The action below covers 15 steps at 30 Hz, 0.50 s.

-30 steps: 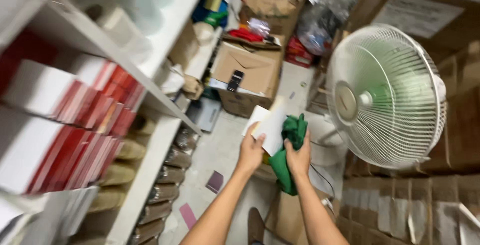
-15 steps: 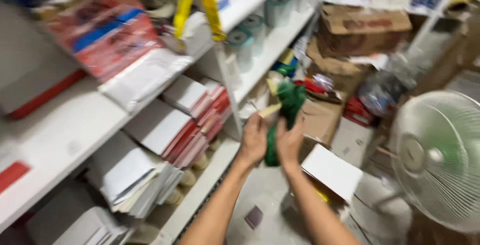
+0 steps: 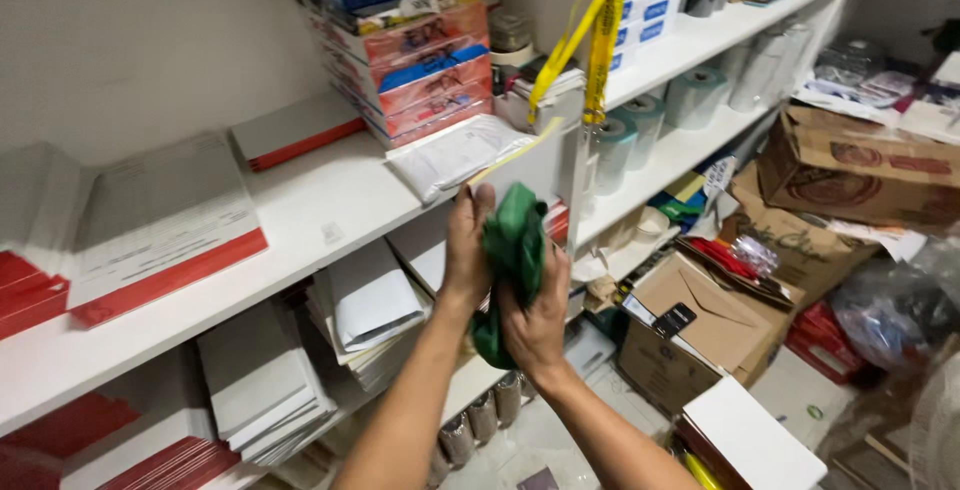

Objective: The person wipes the covers of several notebooks one at a time using a green cloth while they are on a shelf and a stool, then rolls up the cloth.

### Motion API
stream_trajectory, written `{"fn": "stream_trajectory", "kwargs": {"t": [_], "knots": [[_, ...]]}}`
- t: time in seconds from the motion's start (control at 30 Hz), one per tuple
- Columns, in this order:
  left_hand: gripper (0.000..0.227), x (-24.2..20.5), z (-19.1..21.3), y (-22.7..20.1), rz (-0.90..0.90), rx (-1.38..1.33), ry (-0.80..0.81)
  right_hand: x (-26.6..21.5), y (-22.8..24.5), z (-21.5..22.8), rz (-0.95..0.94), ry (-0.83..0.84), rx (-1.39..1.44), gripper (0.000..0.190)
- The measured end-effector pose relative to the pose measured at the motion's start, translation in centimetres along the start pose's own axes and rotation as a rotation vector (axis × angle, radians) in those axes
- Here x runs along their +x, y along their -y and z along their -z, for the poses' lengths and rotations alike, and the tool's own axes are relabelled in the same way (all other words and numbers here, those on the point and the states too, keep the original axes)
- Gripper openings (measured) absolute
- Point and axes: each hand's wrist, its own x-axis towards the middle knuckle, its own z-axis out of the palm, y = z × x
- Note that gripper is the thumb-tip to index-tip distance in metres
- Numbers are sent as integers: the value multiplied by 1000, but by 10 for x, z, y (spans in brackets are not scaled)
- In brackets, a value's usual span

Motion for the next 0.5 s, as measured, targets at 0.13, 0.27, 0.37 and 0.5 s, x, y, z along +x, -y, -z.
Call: {"fn": "stream_trajectory", "kwargs": {"t": [0.13, 0.27, 0.37, 0.5], "knots": [[37, -1, 32, -34, -117, 55, -83, 5, -62, 0, -176, 43, -55, 52], [37, 21, 64, -23, -120, -55, -286, 15, -95, 16, -601, 265, 97, 45], [53, 41, 80, 6, -32, -211, -485, 7, -100, 5, -1048, 162, 758, 53], [32, 44, 86, -30, 245, -389, -608, 35, -60, 17, -1047, 212, 558, 68]]}}
